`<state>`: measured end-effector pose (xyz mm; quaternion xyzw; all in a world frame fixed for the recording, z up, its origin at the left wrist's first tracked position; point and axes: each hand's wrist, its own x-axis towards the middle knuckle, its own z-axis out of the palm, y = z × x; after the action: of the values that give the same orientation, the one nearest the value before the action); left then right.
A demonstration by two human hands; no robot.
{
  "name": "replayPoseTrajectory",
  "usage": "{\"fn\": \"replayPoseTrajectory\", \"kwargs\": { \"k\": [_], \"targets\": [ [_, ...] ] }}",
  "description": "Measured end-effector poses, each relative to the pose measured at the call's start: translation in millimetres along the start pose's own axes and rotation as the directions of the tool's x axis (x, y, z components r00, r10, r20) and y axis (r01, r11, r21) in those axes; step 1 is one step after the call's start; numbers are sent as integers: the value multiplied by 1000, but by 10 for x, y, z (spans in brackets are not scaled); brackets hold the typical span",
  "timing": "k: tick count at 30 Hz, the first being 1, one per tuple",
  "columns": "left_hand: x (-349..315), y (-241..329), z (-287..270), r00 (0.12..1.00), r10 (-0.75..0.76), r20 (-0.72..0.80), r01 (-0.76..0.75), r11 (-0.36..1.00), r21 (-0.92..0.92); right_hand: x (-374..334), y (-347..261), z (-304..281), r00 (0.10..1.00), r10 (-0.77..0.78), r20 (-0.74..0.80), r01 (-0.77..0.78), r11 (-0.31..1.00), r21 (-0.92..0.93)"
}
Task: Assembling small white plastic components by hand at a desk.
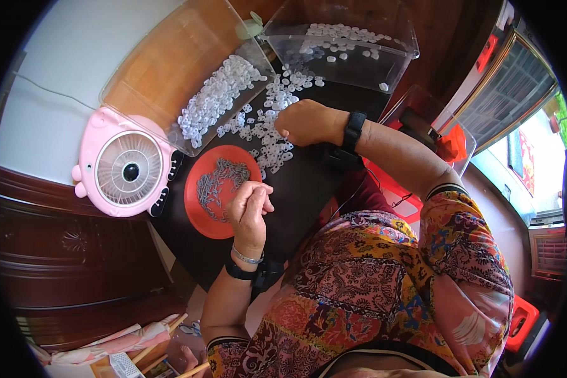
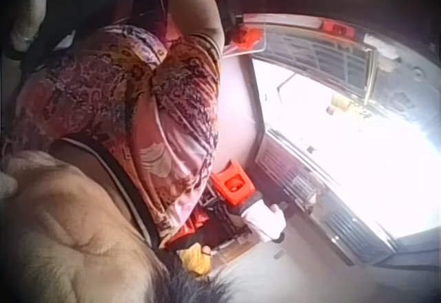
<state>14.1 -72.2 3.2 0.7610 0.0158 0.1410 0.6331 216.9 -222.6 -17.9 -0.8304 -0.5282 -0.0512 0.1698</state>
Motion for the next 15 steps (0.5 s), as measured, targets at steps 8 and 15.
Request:
{"fn": "replayPoseTrajectory", "kwargs": {
  "k": [8,15],
  "targets": [
    [4,-45,2,1000,-5,22,5,1000,-2,-36,-22,-35,1000,-27,2,27,999,45],
    [10,-63,5,999,-13,31,13,1000,10,40,-69,-103,988,24,152,-24,1000,-4]
  ]
}}
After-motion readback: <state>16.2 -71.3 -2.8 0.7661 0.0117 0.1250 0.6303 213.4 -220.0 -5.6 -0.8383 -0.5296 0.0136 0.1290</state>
